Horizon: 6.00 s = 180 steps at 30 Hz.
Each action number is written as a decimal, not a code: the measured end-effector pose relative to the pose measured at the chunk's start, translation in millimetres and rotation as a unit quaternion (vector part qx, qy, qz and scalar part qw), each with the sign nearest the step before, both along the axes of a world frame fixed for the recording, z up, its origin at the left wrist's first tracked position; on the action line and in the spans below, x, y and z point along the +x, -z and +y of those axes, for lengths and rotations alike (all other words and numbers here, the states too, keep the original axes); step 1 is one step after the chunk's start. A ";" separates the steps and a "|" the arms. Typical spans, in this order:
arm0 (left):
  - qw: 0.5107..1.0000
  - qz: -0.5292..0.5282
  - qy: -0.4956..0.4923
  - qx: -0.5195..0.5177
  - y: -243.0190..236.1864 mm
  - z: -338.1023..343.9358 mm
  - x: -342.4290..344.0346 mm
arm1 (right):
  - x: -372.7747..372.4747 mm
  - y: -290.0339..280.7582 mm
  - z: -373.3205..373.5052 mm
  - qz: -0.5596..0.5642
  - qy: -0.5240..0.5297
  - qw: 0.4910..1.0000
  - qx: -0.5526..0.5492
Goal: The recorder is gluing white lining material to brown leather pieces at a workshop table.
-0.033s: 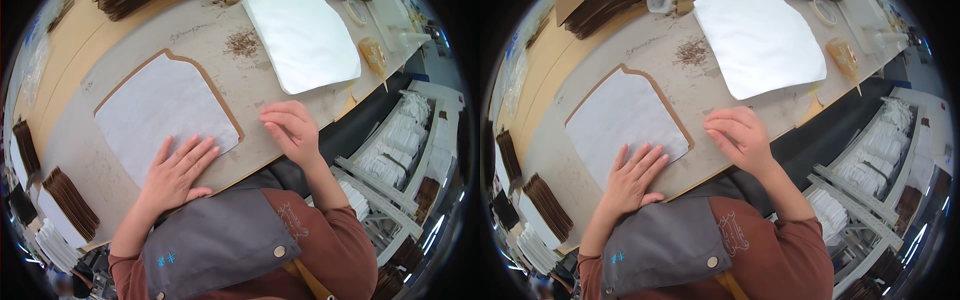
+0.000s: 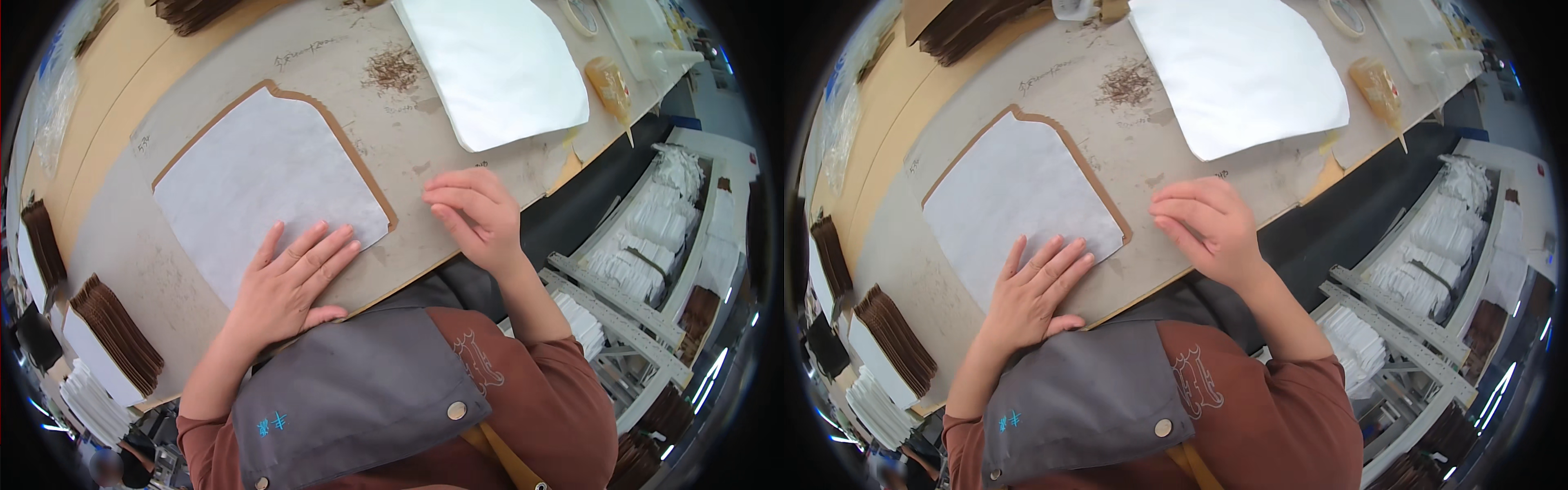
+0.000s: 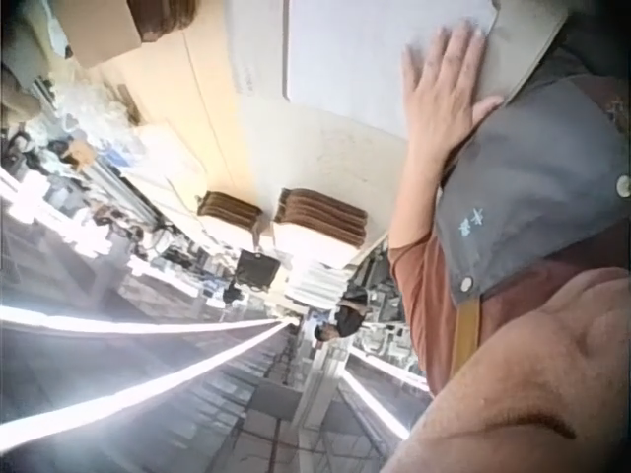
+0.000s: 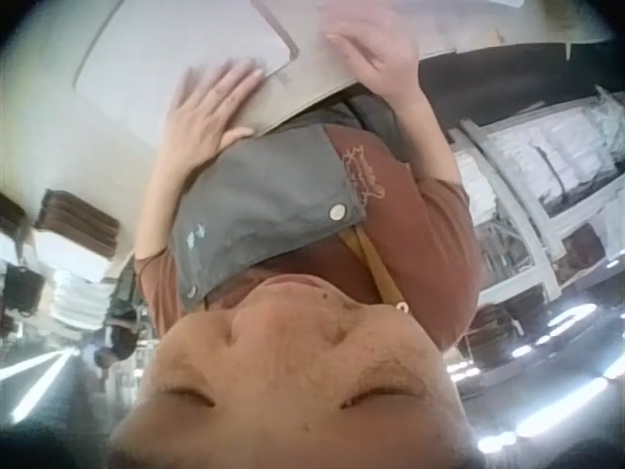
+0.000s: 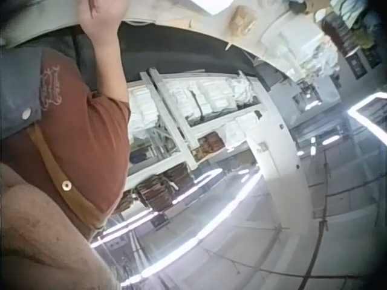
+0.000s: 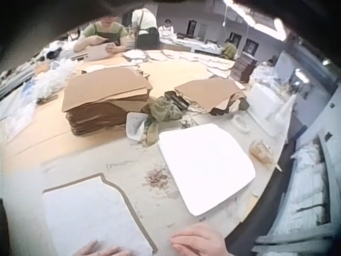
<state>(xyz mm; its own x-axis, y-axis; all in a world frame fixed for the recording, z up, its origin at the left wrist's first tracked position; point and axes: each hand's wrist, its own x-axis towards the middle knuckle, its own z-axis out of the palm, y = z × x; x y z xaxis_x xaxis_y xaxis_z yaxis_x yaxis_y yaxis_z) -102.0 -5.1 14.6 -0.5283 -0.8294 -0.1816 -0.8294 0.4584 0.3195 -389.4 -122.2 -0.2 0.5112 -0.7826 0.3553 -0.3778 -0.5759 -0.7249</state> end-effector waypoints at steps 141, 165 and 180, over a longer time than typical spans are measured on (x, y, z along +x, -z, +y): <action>0.972 0.054 -0.203 -0.103 14.8 -39.8 -38.8 | 20.1 -50.6 6.2 0.154 -0.106 0.970 -0.152; 0.971 0.072 -0.210 -0.094 15.5 -42.2 -38.6 | 17.4 -24.4 3.3 0.216 -0.142 0.963 -0.072; 0.931 -0.023 -0.335 -0.142 23.0 -55.9 20.8 | 149.0 -47.5 -107.5 0.080 -0.023 0.972 -0.221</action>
